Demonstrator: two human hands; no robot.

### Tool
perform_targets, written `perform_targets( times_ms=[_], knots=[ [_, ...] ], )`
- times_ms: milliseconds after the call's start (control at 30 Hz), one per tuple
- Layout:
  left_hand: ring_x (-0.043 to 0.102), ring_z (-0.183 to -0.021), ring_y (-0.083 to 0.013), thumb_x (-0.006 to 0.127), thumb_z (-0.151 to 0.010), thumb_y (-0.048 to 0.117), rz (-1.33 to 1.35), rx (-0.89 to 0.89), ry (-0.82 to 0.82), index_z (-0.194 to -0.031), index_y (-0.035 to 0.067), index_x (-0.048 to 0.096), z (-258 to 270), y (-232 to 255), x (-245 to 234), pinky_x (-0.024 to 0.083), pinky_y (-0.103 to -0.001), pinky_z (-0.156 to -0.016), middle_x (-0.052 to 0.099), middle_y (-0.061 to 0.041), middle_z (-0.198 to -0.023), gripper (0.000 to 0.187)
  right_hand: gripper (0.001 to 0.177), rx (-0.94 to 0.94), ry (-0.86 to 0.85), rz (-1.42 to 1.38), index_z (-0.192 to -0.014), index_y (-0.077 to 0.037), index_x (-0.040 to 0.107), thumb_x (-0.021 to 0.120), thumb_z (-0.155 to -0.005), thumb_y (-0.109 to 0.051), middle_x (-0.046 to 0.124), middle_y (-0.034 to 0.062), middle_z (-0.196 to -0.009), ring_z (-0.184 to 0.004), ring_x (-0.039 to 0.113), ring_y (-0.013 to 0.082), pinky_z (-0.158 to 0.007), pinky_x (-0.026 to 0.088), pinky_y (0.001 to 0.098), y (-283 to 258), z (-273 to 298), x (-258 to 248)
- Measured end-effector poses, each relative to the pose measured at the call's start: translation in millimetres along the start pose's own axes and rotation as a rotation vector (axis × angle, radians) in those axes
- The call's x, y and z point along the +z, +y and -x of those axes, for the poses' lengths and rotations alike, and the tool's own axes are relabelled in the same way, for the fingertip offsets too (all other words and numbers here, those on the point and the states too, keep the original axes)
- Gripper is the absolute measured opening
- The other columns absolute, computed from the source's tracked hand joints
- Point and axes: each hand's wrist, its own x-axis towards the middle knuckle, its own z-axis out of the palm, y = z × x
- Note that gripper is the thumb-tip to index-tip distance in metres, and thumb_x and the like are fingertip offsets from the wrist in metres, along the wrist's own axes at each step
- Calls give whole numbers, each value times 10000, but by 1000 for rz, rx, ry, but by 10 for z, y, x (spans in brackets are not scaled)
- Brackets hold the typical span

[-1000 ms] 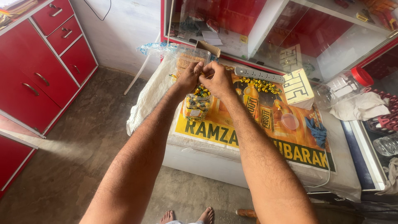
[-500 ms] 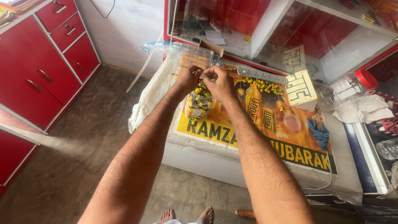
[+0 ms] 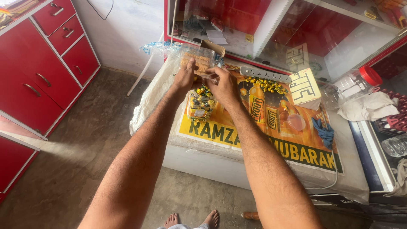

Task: The person places a water bottle on a counter and then proceeds to sort small, individually wrapped candies from a pile on a table into a clear plastic jar. The person handles the candies one by one, picking them up and dropping them into the container.

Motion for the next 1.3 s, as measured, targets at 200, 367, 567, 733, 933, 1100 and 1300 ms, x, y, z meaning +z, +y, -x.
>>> perform_targets(
  times_ms=[200, 367, 567, 733, 933, 1100, 1300],
  knots=[
    [725, -954, -224, 324, -1091, 395, 106, 57, -206, -1393, -76, 518, -33, -6, 68, 639, -361, -879, 696, -237, -1130, 592, 216, -57, -79, 225, -1078, -108, 763, 841, -879, -143, 702, 124, -959, -877, 718, 231, -772, 611, 381, -247, -16, -66],
    [755, -1066, -226, 439, -1043, 127, 158, 108, -300, -1455, -63, 446, 8, -48, 12, 649, -325, -959, 694, -255, -1203, 454, 153, -5, -33, 208, -1026, -94, 751, 805, -882, -90, 733, 102, -1026, -916, 730, 210, -786, 620, 360, -186, -53, -21],
    [762, -982, -187, 552, -1033, 124, 36, 82, -178, -1398, -7, 555, 112, 66, 67, 653, -287, -905, 730, -212, -1155, 388, 173, 113, -7, 111, -1031, -65, 704, 765, -873, -32, 770, 74, -982, -888, 761, 187, -803, 631, 350, -135, -50, -21],
    [773, -924, -175, 608, -988, 127, -397, 181, 19, -1280, 80, 672, 133, 87, 72, 642, -294, -826, 770, -121, -1089, 302, 180, 162, -43, 138, -1092, -70, 702, 738, -916, -61, 755, 91, -1055, -954, 747, 198, -845, 624, 356, -3, -10, 75],
    [771, -865, -172, 592, -978, 132, -577, 294, 135, -1163, 103, 749, 104, 1, 64, 625, -329, -803, 791, -96, -1018, 244, 239, 181, -39, 159, -1111, -89, 734, 686, -897, 6, 740, 111, -1140, -1049, 721, 207, -920, 606, 361, 219, 30, 141],
    [775, -828, -174, 597, -964, 130, -528, 323, 101, -1150, 90, 745, 68, -11, 164, 631, -330, -794, 795, -108, -987, 240, 206, 254, -85, 74, -1108, -99, 728, 671, -927, -18, 749, 84, -1147, -1026, 742, 200, -906, 605, 363, 238, 54, 84],
    [775, -836, -168, 579, -956, 111, -557, 443, 113, -1105, 99, 767, 0, 16, 428, 624, -319, -795, 789, -85, -987, 240, 173, 220, -2, 26, -1087, -86, 744, 708, -919, -68, 789, 81, -1081, -966, 766, 211, -877, 595, 357, 245, 100, -40]
  ],
)
